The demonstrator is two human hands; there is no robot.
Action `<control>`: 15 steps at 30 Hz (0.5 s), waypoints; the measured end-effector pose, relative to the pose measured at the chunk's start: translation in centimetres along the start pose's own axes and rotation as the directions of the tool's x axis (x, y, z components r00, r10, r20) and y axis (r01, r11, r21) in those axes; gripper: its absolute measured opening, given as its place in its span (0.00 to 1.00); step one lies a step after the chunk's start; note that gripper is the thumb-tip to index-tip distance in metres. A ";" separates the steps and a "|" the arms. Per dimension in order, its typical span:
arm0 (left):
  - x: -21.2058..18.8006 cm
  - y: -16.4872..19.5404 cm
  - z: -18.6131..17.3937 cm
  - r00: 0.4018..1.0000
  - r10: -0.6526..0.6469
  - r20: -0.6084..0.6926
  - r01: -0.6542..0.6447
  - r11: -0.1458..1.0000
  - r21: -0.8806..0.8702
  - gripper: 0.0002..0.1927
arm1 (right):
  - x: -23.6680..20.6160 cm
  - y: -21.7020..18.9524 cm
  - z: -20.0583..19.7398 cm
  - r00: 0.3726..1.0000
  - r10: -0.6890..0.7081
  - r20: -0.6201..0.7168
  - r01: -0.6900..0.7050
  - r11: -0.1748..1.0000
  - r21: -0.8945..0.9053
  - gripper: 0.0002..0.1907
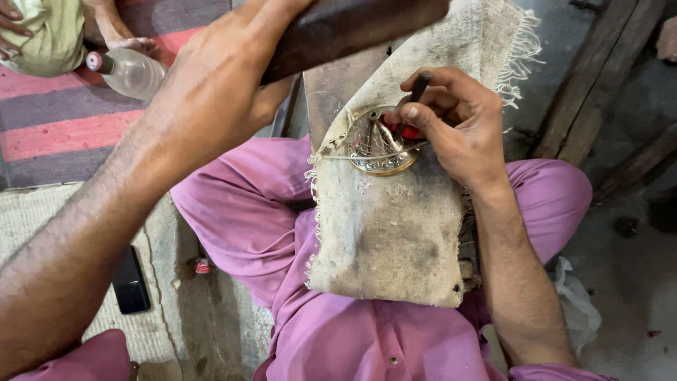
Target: The person sits cross-legged and uses a wooden mallet to strike a small metal punch held against a brass bell resting on a cloth. They repeatedly tap the punch to create decorative indentations on the bell's surface, occasionally repositioning the punch to different spots.
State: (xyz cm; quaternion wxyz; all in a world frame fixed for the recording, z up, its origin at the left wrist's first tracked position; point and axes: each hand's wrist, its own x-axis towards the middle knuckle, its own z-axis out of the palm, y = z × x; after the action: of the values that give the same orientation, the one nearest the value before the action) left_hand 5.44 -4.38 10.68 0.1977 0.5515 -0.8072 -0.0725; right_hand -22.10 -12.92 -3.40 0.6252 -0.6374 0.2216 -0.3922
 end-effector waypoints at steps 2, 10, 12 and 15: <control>0.4 0.0 0.0 1.000 -0.021 0.019 0.021 1.000 0.002 0.29 | -0.2 -0.2 0.1 1.000 -0.008 -0.004 0.008 0.999 -0.034 0.12; 1.6 0.3 -0.9 0.998 -0.005 0.068 -0.003 0.993 0.120 0.29 | -0.1 -0.5 0.2 1.000 -0.008 0.020 0.009 0.999 -0.047 0.12; 1.3 0.7 -0.9 0.994 0.079 0.075 -0.101 0.931 0.350 0.31 | -0.1 -0.4 0.2 0.999 0.016 0.035 -0.017 0.999 0.032 0.14; 1.0 1.0 -1.0 0.996 0.086 0.019 -0.088 0.953 0.291 0.30 | -0.1 -0.2 0.2 1.000 0.008 0.020 -0.007 0.998 -0.060 0.13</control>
State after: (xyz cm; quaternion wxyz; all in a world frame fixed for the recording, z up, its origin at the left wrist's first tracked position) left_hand 4.68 -4.81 12.18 0.1148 0.5383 -0.8331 0.0546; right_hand -22.05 -12.65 -3.17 0.6095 -0.6590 0.2293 -0.3764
